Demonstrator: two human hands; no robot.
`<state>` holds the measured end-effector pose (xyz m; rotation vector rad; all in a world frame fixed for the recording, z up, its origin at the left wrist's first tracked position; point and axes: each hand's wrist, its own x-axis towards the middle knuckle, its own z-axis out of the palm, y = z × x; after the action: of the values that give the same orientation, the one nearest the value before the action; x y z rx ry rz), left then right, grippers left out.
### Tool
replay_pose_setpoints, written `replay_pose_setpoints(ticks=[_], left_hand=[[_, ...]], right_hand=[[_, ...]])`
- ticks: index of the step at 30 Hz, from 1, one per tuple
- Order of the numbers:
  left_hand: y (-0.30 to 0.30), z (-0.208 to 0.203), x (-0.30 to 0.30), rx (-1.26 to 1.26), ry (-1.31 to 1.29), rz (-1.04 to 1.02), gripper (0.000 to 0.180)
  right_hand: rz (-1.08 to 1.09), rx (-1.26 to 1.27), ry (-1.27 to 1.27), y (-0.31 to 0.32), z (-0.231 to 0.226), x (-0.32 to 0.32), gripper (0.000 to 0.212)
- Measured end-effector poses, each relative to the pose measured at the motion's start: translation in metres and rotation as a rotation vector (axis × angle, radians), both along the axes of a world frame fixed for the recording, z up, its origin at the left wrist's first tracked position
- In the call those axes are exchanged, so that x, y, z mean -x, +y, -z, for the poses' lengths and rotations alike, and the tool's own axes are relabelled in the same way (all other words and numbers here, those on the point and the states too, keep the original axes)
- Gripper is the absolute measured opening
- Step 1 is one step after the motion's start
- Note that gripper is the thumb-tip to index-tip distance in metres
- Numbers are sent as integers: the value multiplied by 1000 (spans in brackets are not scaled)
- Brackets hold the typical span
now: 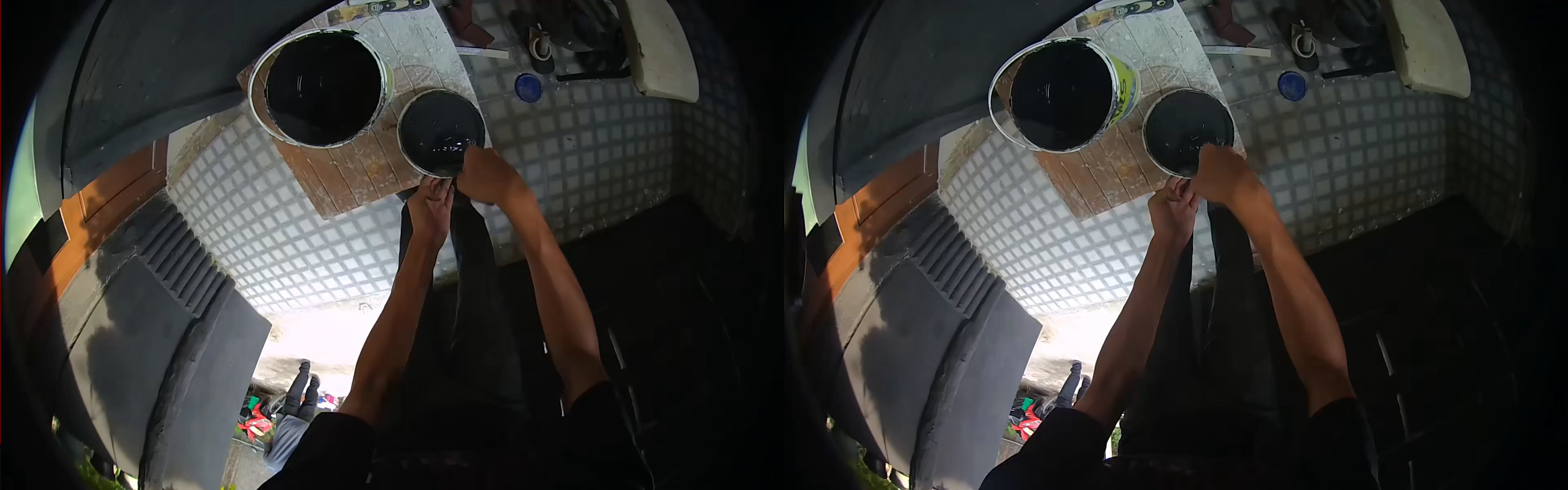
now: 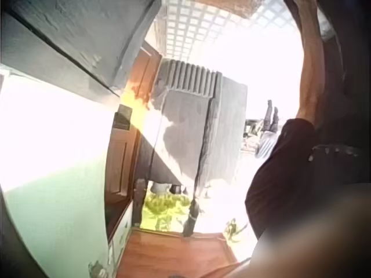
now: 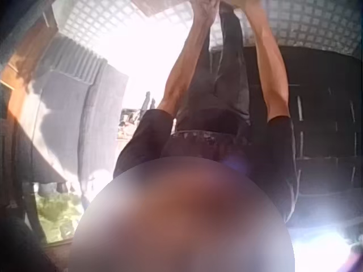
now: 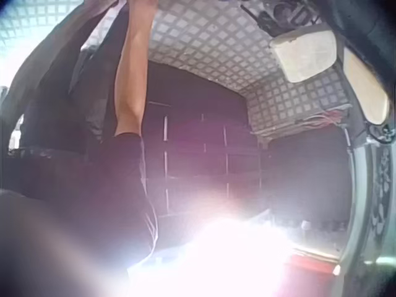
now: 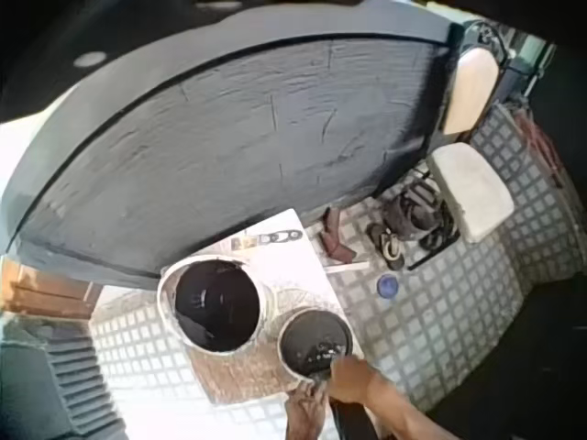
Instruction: Apply black paint to the slats of a fence using a brush.
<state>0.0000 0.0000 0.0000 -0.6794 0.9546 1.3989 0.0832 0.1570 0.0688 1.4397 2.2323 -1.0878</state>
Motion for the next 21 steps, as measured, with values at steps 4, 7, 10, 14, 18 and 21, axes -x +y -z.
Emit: replay_pose_setpoints(ticks=[4,7,10,14,18,21], left_hand=[[5,-18,-6,20,23,37,58],[7,-15,-7,68,27,19,56],[1,-8,-7,78,48,18,54],[-5,0,-21,49,5,43,53],[-14,12,-2,105,9,-18,53],[-9,13,17,65,24,-11,52]], right_hand=[[14,611,-196,51,-13,19,23],[-16,699,-247,76,8,35,26],[-64,817,-395,90,21,54,20],[-104,1004,-624,103,53,55,22],[-130,948,-511,90,40,55,22],[-20,870,-284,88,17,25,29]])
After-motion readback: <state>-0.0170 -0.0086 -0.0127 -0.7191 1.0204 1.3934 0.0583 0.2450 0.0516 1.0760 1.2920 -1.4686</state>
